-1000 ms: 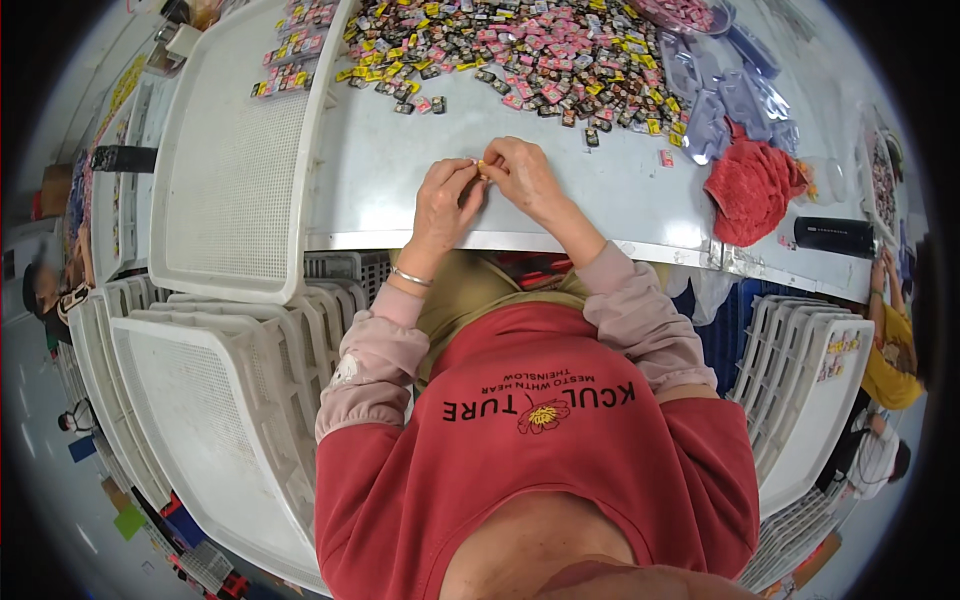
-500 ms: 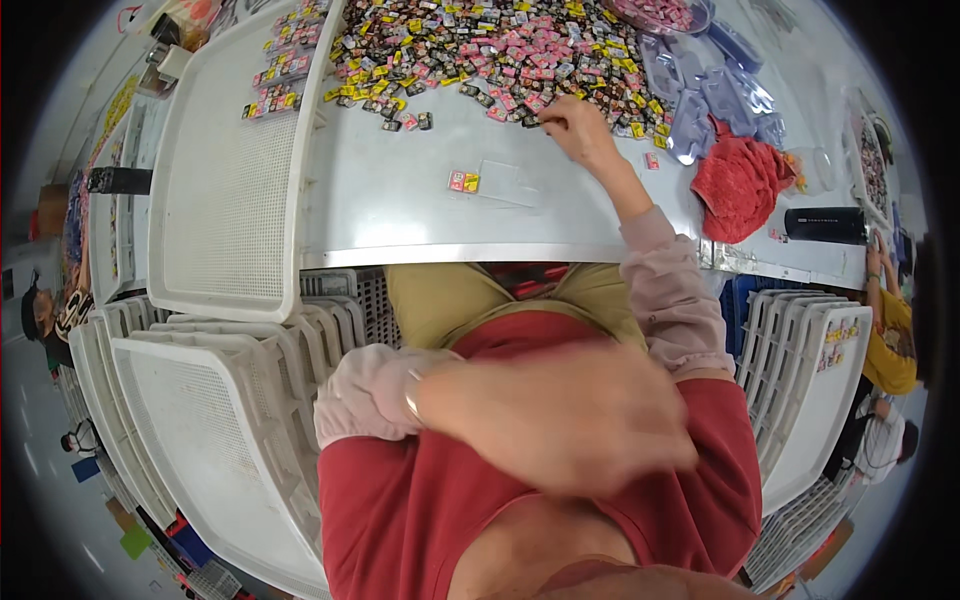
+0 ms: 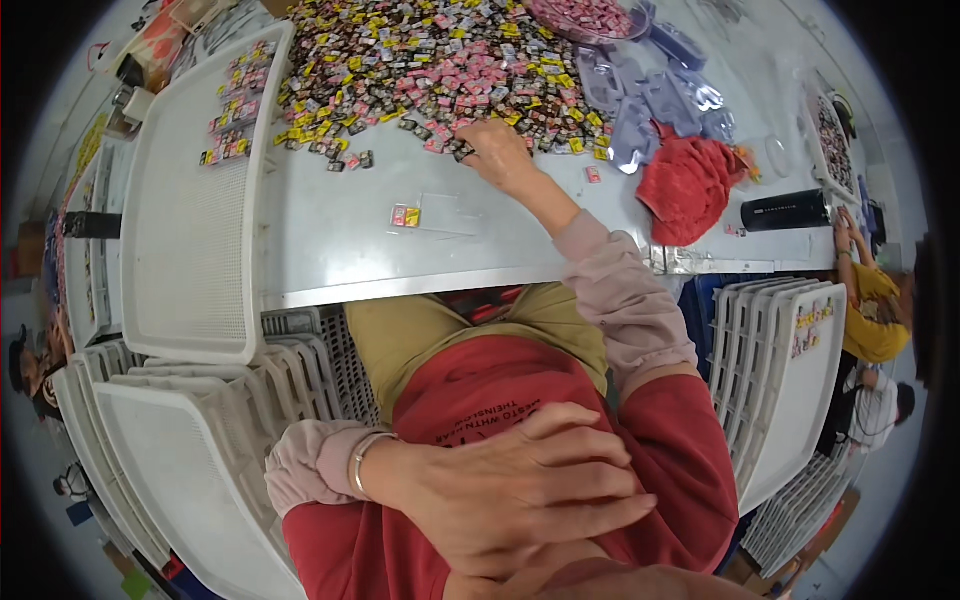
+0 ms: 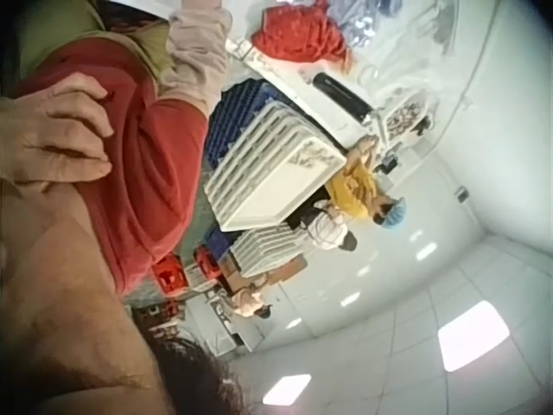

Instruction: Picking up small colorful toys from a large pile and placing them into individual plastic bags.

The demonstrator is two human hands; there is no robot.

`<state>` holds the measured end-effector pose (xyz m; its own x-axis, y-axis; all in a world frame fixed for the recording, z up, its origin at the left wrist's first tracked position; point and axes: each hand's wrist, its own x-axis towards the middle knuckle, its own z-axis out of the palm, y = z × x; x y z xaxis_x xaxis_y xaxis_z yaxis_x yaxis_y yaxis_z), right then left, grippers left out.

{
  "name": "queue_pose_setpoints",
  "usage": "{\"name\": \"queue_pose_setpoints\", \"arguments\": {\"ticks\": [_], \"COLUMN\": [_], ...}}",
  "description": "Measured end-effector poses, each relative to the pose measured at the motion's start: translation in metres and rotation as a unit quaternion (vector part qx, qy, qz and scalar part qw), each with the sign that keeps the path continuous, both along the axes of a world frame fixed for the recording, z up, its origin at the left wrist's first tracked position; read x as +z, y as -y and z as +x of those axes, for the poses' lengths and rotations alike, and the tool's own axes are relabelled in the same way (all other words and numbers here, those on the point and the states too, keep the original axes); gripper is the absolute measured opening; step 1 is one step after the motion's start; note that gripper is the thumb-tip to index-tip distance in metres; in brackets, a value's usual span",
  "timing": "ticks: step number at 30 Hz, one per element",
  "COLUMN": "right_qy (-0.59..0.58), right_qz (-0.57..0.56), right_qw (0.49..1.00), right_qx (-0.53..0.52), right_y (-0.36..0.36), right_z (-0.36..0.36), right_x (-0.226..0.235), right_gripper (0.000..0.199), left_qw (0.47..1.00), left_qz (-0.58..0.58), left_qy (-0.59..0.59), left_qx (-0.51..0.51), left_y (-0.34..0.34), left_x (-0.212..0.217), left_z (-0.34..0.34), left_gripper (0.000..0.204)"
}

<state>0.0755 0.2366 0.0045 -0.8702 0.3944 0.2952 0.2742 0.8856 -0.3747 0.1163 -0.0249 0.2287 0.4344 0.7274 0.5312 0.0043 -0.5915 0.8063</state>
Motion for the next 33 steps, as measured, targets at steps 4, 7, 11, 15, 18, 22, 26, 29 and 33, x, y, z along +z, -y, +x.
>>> {"name": "queue_pose_setpoints", "arguments": {"ticks": [4,7,11,15,18,22,26,29,33], "right_qy": [0.012,0.017,-0.074,0.083,0.103,0.072,-0.002,0.042,0.043], "right_qz": [-0.021,-0.018,0.047,-0.048,-0.020,0.034,0.052,-0.134,-0.508], "right_qw": [1.000,1.000,0.996,0.994,0.992,0.993,0.994,0.989,0.860], "right_qx": [-0.005,-0.003,0.025,0.052,0.069,0.090,0.094,0.047,-0.013], "right_y": [-0.006,-0.004,-0.007,-0.018,-0.015,-0.019,-0.017,-0.006,0.041], "right_z": [0.007,0.010,0.005,0.002,0.001,0.002,0.003,0.002,0.010], "right_x": [0.002,0.006,-0.006,0.008,0.011,0.002,-0.003,0.015,0.023], "right_gripper": [0.021,0.021,0.021,0.021,0.022,0.021,0.021,0.024,0.020], "left_qw": [0.957,0.805,0.777,0.789,0.782,0.773,0.762,0.760,0.778], "left_qz": [-0.070,-0.102,-0.046,-0.041,-0.046,-0.032,-0.018,-0.005,-0.022], "left_qy": [-0.087,-0.243,-0.314,-0.373,-0.358,-0.328,-0.314,-0.303,-0.302], "left_qx": [0.267,0.532,0.544,0.487,0.509,0.541,0.567,0.576,0.551], "left_y": [-0.005,-0.022,-0.032,-0.033,-0.028,-0.027,-0.024,-0.023,-0.024], "left_x": [-0.058,-0.149,-0.202,-0.216,-0.223,-0.227,-0.226,-0.227,-0.227], "left_z": [-0.058,-0.118,-0.148,-0.151,-0.148,-0.141,-0.136,-0.139,-0.140], "left_gripper": [0.046,0.040,0.041,0.045,0.043,0.040,0.040,0.040,0.036]}}
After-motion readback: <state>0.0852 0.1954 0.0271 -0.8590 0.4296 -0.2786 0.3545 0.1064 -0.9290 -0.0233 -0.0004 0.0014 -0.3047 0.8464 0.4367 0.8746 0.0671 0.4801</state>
